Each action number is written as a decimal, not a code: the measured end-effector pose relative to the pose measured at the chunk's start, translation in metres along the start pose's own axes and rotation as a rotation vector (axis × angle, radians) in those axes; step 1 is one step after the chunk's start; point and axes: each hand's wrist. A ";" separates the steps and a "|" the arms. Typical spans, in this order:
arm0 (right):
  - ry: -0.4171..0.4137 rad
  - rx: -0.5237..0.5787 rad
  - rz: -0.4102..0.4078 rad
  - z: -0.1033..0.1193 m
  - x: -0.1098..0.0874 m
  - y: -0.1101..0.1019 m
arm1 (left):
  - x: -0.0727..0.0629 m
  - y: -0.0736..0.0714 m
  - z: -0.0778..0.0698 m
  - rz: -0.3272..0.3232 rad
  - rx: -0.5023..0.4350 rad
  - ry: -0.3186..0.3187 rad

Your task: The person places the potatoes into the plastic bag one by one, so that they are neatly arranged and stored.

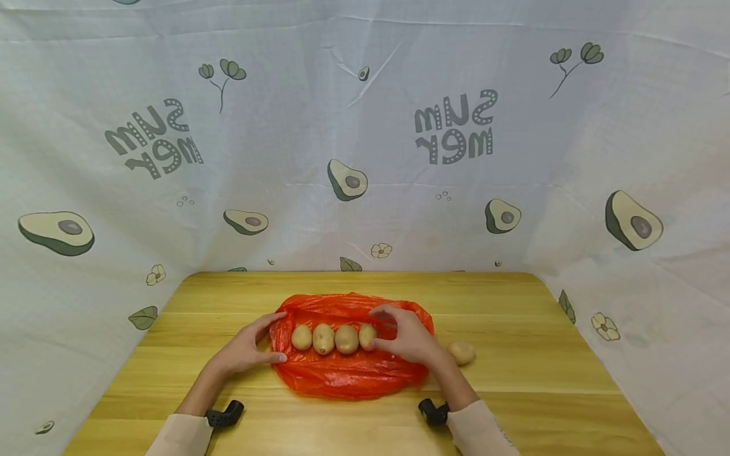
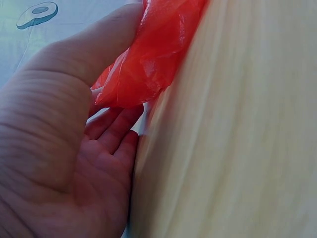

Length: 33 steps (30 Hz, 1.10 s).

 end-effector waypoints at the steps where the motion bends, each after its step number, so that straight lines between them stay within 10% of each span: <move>1: -0.001 0.010 -0.009 0.001 -0.001 -0.001 | -0.001 -0.001 0.000 0.002 0.000 0.002; 18: 0.055 0.119 -0.195 0.022 -0.036 -0.020 | -0.014 -0.008 0.004 0.031 0.016 0.023; 33: 0.052 -0.079 -0.284 0.037 -0.070 -0.048 | -0.018 -0.011 0.004 0.040 0.016 0.032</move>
Point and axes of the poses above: each hand's wrist, its own x-axis towards the middle knuckle, its own y-axis out of the palm, z = x × y, and after that the axes turned 11 degrees about -y, right-handed
